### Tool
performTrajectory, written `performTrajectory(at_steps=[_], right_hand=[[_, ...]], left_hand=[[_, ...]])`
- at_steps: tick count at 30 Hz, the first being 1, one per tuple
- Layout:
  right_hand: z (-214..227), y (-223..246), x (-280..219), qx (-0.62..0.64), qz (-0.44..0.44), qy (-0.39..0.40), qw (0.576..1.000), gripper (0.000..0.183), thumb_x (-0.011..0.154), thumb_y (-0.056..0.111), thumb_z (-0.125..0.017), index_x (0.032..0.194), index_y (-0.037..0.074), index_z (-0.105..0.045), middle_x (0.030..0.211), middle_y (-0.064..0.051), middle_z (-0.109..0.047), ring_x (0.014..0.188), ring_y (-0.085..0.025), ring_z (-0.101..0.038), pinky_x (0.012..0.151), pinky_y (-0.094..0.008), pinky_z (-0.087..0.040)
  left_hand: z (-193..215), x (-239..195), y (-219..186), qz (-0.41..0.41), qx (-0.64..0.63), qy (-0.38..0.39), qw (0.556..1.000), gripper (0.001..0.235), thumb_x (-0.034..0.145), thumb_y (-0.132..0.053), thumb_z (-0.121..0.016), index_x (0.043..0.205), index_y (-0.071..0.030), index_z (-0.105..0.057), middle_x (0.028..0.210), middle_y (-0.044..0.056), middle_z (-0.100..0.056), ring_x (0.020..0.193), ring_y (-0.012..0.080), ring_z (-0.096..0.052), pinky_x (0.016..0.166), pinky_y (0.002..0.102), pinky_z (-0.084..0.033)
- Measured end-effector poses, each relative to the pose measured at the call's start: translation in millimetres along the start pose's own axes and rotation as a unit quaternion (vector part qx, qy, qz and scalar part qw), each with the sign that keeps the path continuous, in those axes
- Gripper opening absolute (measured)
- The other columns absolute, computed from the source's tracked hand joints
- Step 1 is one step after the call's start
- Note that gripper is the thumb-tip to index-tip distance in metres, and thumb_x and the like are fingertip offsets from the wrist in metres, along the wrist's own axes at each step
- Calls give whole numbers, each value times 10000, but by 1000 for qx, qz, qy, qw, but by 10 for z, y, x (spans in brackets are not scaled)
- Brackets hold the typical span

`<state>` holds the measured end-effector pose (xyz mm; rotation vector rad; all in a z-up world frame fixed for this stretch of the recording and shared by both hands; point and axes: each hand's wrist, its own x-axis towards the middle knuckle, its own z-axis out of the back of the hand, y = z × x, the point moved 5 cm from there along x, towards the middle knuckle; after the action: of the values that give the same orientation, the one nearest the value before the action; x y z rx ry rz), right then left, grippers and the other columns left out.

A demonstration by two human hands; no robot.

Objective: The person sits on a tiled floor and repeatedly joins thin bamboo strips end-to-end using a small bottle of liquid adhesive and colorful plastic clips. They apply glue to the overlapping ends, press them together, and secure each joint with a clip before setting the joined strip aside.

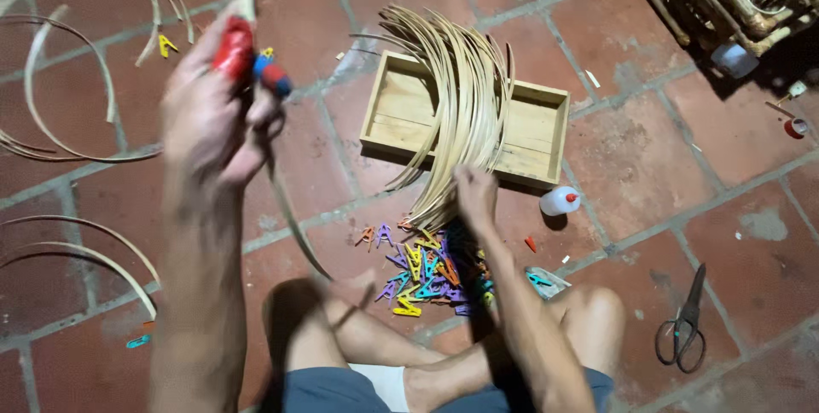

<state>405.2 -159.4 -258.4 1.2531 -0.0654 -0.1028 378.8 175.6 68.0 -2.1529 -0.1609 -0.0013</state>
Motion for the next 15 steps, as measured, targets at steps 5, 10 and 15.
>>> performTrajectory(at_steps=[5,10,15], right_hand=[[-161,34,1017,-230,105,-94,963,302,890,329,-738,978,41,-769,833,-172,-732,701,-297,-644,622,-452,-522],[-296,95,1557,-354,14,-34,935,338,813,331,-790,908,12,-733,879,-204,-725,819,-363,-679,763,-531,-520],[-240,44,1659,-224,-48,-72,971,236,858,171,-608,1012,22,-708,894,-199,-751,809,-358,-739,746,-508,-605]], left_hand=[[-117,-1179,-506,-103,85,-62,989,396,1123,-92,-505,1504,16,-500,998,260,-693,681,227,-667,613,318,-549],[135,-1886,-272,-84,70,-106,988,474,980,-12,-597,1452,34,-618,1027,316,-703,655,248,-674,452,315,-516],[431,-2066,446,-77,-53,-105,990,438,948,37,-617,1385,42,-593,1060,300,-705,773,270,-713,719,394,-597]])
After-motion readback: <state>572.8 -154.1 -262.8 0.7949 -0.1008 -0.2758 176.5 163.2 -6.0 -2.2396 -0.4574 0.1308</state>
